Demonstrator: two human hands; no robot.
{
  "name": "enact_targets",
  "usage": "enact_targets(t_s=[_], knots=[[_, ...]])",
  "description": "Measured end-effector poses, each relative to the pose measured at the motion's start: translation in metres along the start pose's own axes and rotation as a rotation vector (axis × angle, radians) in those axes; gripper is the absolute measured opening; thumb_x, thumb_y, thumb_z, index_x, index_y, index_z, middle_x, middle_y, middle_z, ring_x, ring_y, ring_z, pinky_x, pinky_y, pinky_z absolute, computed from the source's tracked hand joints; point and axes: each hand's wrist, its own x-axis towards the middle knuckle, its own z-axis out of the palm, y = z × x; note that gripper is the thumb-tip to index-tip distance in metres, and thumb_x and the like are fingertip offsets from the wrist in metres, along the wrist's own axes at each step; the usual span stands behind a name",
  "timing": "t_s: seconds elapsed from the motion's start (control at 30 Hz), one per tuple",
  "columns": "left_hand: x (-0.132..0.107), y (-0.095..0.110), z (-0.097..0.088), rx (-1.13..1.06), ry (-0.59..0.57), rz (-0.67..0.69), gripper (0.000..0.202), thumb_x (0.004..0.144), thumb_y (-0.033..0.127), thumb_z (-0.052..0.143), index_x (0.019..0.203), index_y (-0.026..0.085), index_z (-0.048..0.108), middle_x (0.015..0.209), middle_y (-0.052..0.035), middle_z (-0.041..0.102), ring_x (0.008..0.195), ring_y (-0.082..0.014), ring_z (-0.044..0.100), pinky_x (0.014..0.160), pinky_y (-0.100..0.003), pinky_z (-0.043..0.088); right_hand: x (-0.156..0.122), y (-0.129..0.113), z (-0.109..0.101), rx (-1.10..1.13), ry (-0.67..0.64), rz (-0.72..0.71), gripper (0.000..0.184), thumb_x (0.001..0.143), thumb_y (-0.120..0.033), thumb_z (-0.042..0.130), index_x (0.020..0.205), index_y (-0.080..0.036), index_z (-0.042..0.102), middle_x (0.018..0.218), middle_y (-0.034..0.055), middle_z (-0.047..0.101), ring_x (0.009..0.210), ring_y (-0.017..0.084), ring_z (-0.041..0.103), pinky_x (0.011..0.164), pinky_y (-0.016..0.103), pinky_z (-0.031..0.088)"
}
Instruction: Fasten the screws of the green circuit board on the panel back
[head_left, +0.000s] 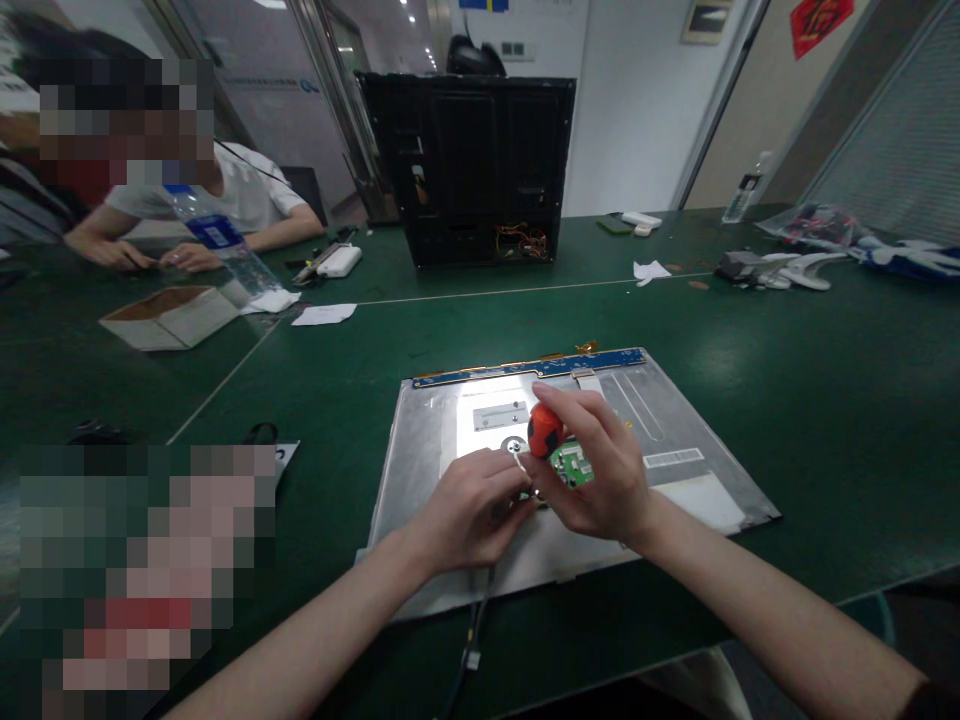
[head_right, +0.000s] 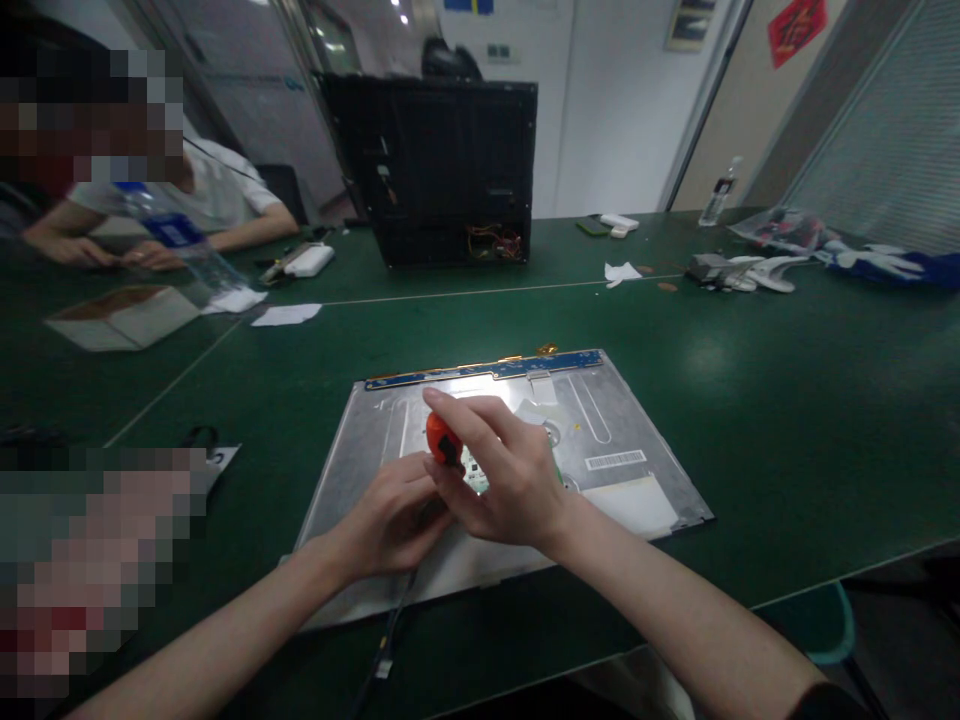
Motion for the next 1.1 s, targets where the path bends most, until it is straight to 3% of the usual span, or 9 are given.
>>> enact_targets(t_s=[0.2,0.37,0.5,0.63,0.73,0.93,1.0,1.1], knots=[[0.0,-0.0008,0.0008,0.008,0.006,0.0,0.009,0.087,0.014,0.051,0.08,0.019,0.054,0.071,-0.0021,0.06,0.061,-0.0164,0.052,0.053,-0.028,0.039,-0.0018,0.0023,0.003,0.072,0.027,-0.07,0.06,0.087,-0.01,0.058,0.144,-0.017,0.041,0.113,0.012,0.065,0.106,0.023,0.066,0.081,0.036,0.063],[-0.0023,-0.0026,0.0029,-0.012,0.004,-0.024,0.01,0.089,0.014,0.052,0.082,0.019,0.057,0.072,-0.0016,0.061,0.064,-0.0166,0.055,0.057,-0.029,0.042,-0.0026,0.0059,0.0026,0.028,0.051,-0.03,0.054,0.09,-0.022,0.068,0.14,-0.022,0.046,0.105,0.0075,0.06,0.091,0.02,0.065,0.067,0.03,0.061],[-0.0024,-0.0033,0.0035,0.01,0.011,-0.018,0.009,0.09,0.015,0.053,0.083,0.019,0.057,0.074,-0.0024,0.062,0.063,-0.0166,0.054,0.054,-0.029,0.039,-0.0011,0.0027,0.0019,0.02,0.047,-0.045,0.045,0.091,-0.017,0.065,0.135,-0.022,0.053,0.107,0.008,0.065,0.094,0.019,0.067,0.072,0.03,0.061],[-0.0003,-0.0002,0.0003,-0.004,-0.019,-0.018,0.009,0.088,0.016,0.05,0.082,0.019,0.055,0.074,-0.0031,0.062,0.064,-0.0169,0.053,0.055,-0.029,0.04,-0.0013,-0.0006,0.0008,0.08,0.023,-0.062,0.058,0.089,-0.011,0.057,0.144,-0.018,0.042,0.115,0.0119,0.069,0.105,0.022,0.069,0.08,0.036,0.063],[-0.0003,0.0023,-0.0025,-0.025,-0.08,-0.046,0.01,0.085,0.014,0.048,0.08,0.019,0.054,0.073,-0.0031,0.061,0.066,-0.0175,0.054,0.059,-0.031,0.042,-0.0023,0.0013,-0.0004,0.101,-0.003,-0.021,0.06,0.087,-0.013,0.056,0.145,-0.017,0.04,0.118,0.0132,0.068,0.101,0.022,0.069,0.074,0.035,0.064],[-0.0008,0.0022,-0.0038,-0.025,-0.091,-0.06,0.011,0.078,0.011,0.047,0.072,0.019,0.051,0.069,-0.0024,0.058,0.064,-0.0173,0.052,0.059,-0.031,0.041,-0.0011,0.006,0.0012,0.063,0.023,0.003,0.046,0.094,-0.027,0.064,0.138,-0.024,0.05,0.101,0.0056,0.063,0.087,0.018,0.066,0.066,0.029,0.062],[0.0,0.0017,-0.0036,-0.022,-0.088,-0.056,0.012,0.076,0.01,0.047,0.069,0.02,0.049,0.066,-0.0017,0.056,0.061,-0.0165,0.05,0.057,-0.031,0.039,-0.0003,0.0044,0.0016,0.04,0.023,-0.001,0.043,0.095,-0.024,0.063,0.137,-0.024,0.054,0.1,0.0051,0.063,0.085,0.016,0.066,0.066,0.027,0.06],[0.0003,0.0013,-0.0032,-0.019,-0.093,-0.063,0.012,0.075,0.011,0.047,0.069,0.02,0.047,0.065,-0.0011,0.054,0.059,-0.0156,0.048,0.056,-0.03,0.038,0.0007,0.0007,0.001,0.037,0.013,-0.049,0.05,0.094,-0.015,0.059,0.143,-0.018,0.049,0.101,0.0072,0.068,0.084,0.016,0.067,0.065,0.027,0.06]])
